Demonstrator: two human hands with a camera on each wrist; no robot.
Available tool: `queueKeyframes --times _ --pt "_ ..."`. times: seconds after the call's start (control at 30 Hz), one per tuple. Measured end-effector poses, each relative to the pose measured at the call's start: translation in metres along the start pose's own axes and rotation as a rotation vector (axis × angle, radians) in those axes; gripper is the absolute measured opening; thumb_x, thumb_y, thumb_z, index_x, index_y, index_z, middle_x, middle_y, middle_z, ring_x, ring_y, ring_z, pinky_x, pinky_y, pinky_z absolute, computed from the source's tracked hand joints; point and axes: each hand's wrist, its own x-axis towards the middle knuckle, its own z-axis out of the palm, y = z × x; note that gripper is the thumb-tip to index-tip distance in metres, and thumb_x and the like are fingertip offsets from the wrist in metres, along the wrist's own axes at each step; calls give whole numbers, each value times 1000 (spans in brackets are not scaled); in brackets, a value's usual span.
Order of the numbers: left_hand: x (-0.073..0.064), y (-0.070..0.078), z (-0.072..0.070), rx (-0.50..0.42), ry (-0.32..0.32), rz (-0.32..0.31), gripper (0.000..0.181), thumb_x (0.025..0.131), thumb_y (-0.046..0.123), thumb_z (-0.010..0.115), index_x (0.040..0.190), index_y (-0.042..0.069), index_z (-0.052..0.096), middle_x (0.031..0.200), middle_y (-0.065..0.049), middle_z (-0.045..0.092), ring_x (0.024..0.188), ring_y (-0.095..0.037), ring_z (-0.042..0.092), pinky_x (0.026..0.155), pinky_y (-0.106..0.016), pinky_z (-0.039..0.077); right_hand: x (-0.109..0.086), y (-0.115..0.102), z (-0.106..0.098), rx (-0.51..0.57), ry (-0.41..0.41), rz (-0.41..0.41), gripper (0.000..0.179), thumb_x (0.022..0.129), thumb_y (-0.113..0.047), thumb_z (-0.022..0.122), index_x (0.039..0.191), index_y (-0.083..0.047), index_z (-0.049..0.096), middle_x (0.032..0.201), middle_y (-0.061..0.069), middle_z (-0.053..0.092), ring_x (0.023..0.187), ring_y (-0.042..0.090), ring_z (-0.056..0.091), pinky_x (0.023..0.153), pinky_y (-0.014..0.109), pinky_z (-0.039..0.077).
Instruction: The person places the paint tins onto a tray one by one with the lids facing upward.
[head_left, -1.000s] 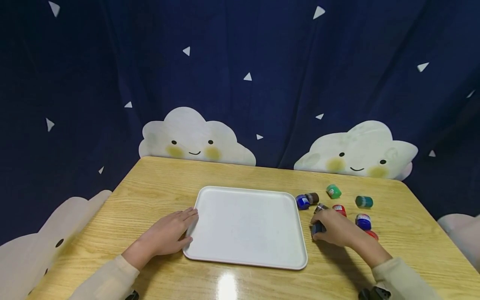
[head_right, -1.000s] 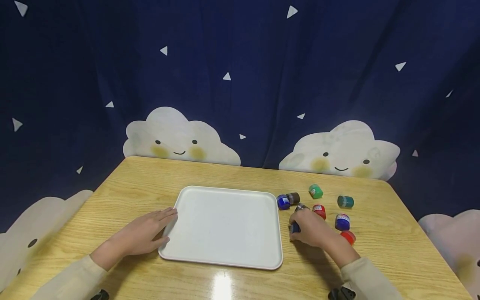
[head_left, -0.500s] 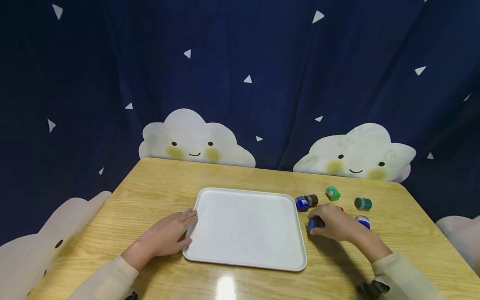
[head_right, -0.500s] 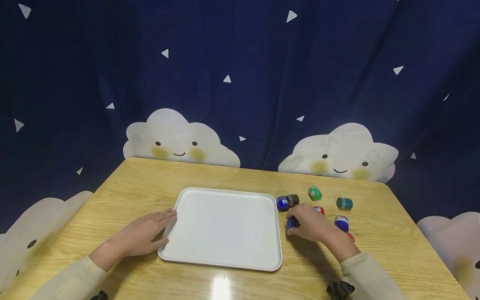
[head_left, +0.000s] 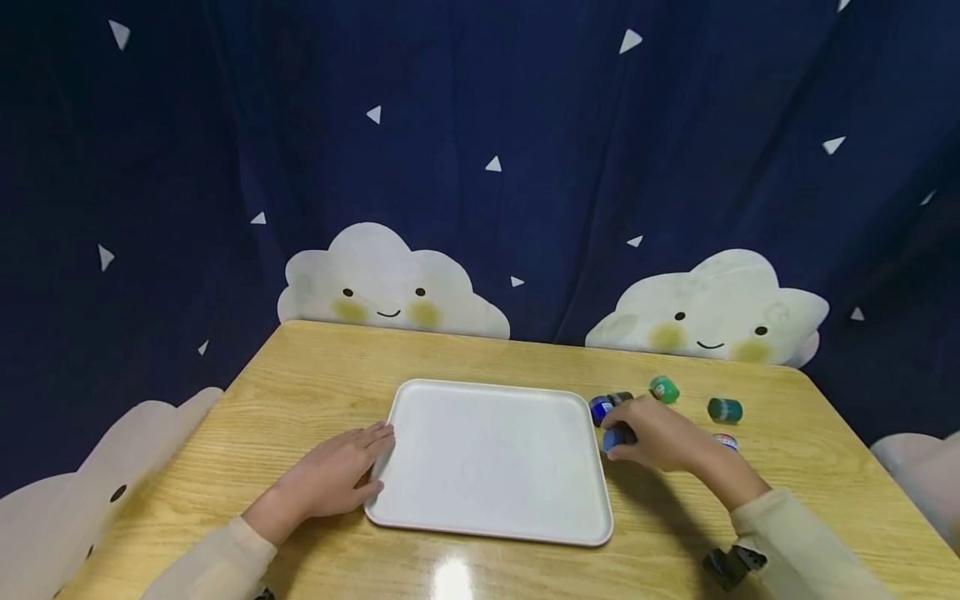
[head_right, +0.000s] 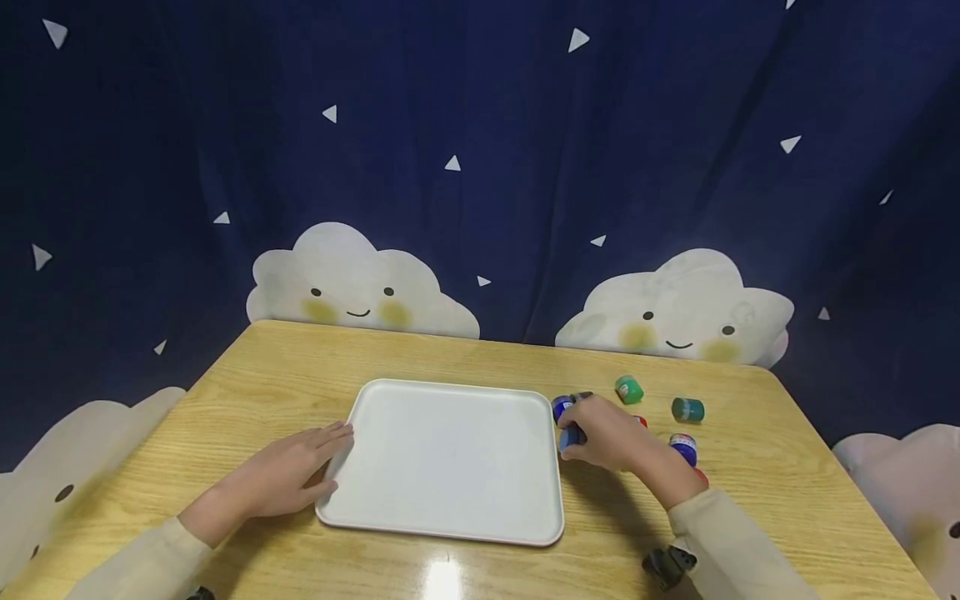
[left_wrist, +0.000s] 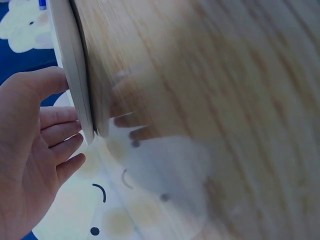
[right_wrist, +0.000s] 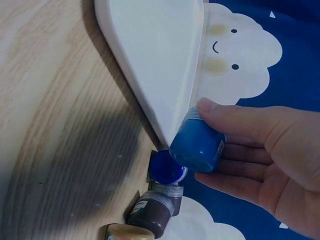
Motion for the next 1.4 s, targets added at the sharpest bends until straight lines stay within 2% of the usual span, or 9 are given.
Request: queueKeyframes --times 0.23,0.5,0.8,1.1,1.4 --pt "-1 0 0 -8 9 -3 60 88 28 65 136 -5 50 141 -21 52 132 -36 50 108 -49 45 7 -2 -2 10 -1 -13 27 77 -17 80 99 -3 73 92 4 73 78 6 64 61 17 51" --pt "-1 1 -1 -16 26 14 60 87 27 66 134 -6 51 139 -22 53 129 -37 52 105 -50 46 19 2 1 98 -4 -77 21 76 -14 79 94 -4 73 77 -3 67 65 3 53 56 14 45" --pt "-1 0 1 -26 20 2 60 87 27 66 135 -5 50 140 -22 52 130 -37 51 106 -50 45 36 1 3 152 -34 -79 27 77 -17 80 97 -1 73 83 0 71 69 2 56 60 14 48" --pt "-1 1 0 -23 14 0 59 88 27 65 135 -5 51 141 -21 52 131 -37 50 108 -50 44 51 -4 9 188 -64 -86 28 78 -16 79 99 0 73 87 3 73 75 4 63 66 19 56" --pt "-1 1 0 -21 -3 -6 59 88 28 64 136 -4 50 142 -20 51 133 -36 49 108 -50 44 70 -12 14 196 -85 -110 28 77 -18 80 98 -1 72 85 4 73 74 7 63 66 16 54"
